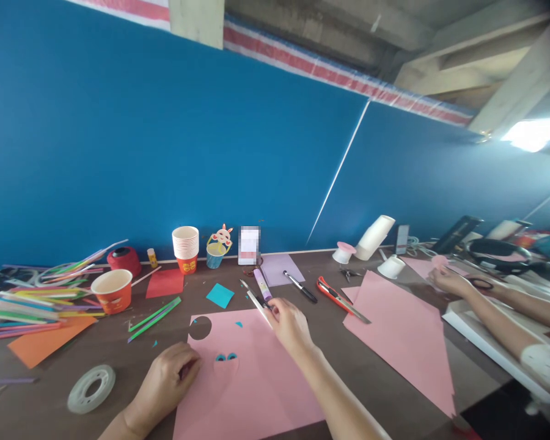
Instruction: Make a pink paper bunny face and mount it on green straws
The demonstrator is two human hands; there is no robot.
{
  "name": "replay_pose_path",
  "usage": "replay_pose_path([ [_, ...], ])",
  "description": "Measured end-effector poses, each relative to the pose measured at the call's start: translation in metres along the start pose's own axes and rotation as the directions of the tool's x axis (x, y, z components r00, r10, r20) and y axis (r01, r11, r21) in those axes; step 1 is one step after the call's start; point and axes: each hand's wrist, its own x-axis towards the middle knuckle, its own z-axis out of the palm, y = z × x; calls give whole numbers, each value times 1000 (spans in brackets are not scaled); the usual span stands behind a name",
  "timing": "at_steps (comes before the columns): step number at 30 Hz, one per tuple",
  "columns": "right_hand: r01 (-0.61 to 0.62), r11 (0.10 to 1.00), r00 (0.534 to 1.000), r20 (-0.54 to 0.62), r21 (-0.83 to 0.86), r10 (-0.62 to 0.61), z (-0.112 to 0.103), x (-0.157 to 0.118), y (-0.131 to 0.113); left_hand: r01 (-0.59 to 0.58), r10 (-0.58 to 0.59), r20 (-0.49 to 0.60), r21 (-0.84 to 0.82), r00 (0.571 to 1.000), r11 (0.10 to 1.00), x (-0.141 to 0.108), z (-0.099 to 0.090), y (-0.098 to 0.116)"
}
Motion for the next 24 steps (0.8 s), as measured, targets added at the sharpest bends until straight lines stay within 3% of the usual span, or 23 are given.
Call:
replay_pose_path([
  [3, -21, 999, 998, -61, 35, 23, -3, -2, 8, 9, -9, 4, -13, 1000, 1000, 0, 1, -1],
  [9, 3, 999, 1000, -19, 42, -3, -1, -21, 2, 34, -34, -2, -22, 999, 999, 3, -1, 5],
  [16, 144, 985, 973, 166, 96, -158, 11, -14, -59, 71, -78, -82, -85, 994, 994, 5, -4, 10],
  [24, 335, 933, 891, 278, 127, -358, 39, 21, -131, 285, -301, -38, -227, 953, 931, 5, -4, 1],
])
